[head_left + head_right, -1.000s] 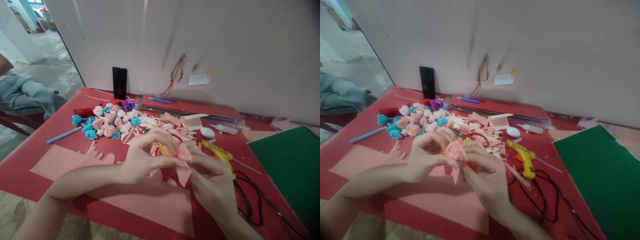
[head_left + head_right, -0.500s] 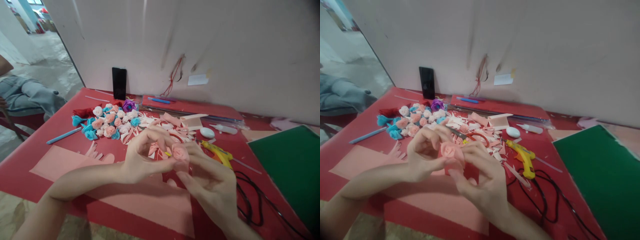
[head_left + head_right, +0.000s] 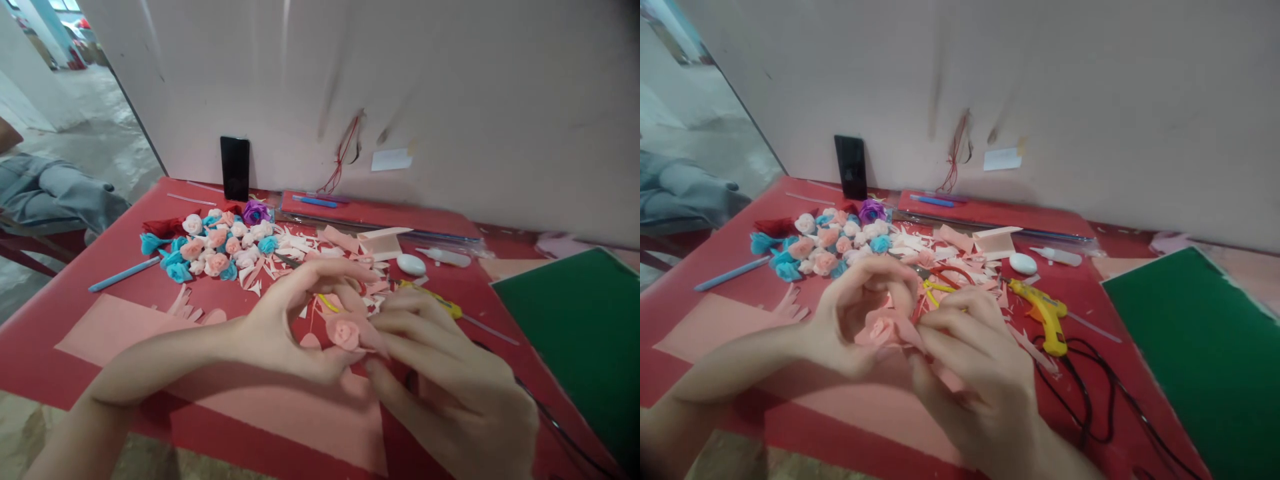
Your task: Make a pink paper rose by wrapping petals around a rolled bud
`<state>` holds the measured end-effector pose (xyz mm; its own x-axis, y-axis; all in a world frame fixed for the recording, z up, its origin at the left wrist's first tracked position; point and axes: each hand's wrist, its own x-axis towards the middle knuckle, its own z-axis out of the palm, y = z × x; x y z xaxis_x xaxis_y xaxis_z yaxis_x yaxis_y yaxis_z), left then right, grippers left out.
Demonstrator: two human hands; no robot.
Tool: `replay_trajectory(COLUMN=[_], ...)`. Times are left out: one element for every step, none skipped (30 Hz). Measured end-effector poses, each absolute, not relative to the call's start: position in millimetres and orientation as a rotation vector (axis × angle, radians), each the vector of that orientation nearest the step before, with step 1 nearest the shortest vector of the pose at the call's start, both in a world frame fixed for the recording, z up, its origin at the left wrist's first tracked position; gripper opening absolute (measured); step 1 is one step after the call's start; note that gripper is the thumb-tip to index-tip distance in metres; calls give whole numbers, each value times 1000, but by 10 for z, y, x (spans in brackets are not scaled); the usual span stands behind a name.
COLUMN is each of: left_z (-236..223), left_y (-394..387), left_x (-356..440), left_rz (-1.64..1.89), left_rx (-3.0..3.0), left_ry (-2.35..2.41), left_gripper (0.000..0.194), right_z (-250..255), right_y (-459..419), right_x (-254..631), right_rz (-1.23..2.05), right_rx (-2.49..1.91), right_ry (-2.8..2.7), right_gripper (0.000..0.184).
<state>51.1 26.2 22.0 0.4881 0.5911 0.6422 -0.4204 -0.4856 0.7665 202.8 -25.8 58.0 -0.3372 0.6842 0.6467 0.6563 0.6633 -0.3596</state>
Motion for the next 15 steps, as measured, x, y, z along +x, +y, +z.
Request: replay_trajectory(left_z=[225,227,228,229,230,232,237,245,255,269,285,301,317,330,340], left_y=[264,264,263,260,258,256,255,258,263,270,280,290,300,309,316], left_x=[500,491,484,478,473,469,467,465,466,467,470,474,478,482,485], left_rz=[1195,1175,1158,1142,1126,1103,1075,1053,1036,1030,1040,1054,1064,1067,1067], left_rx=[1712,1730,1747,1755,1757,1757,1757,1756,1758,1772,1797,1829,1865,1896,1915], left_ry=[148,146,142,134,119,98,78,63,55,47,42,29,13,-4,-17], left_gripper=[50,50,50,49,50,51,52,52,51,48,45,41,37,33,31], right_z=[596,610,620,626,629,628,626,623,619,617,615,614,613,613,613], right_y=[-266,-276,-287,-298,-309,-319,-328,-333,-337,-339,-340,-341,-341,-341,-342], right_x=[2032,2032,2029,2023,2016,2010,2004,2001,2001,2004,2010,2016,2023,2029,2033], right_rz=[34,30,33,43,57,73,90,105,121,141,163,193,222,251,273], right_rx=[-1036,-1040,-1049,-1055,-1059,-1063,-1066,-1066,-1067,-1069,-1068,-1068,-1066,-1062,-1061], right_ry=[-2084,-2101,-2113,-2124,-2129,-2127,-2121,-2117,-2113,-2115,-2120,-2128,-2135,-2141,-2139], right_gripper=[16,17,18,19,20,20,20,19,19,19,19,19,19,18,17])
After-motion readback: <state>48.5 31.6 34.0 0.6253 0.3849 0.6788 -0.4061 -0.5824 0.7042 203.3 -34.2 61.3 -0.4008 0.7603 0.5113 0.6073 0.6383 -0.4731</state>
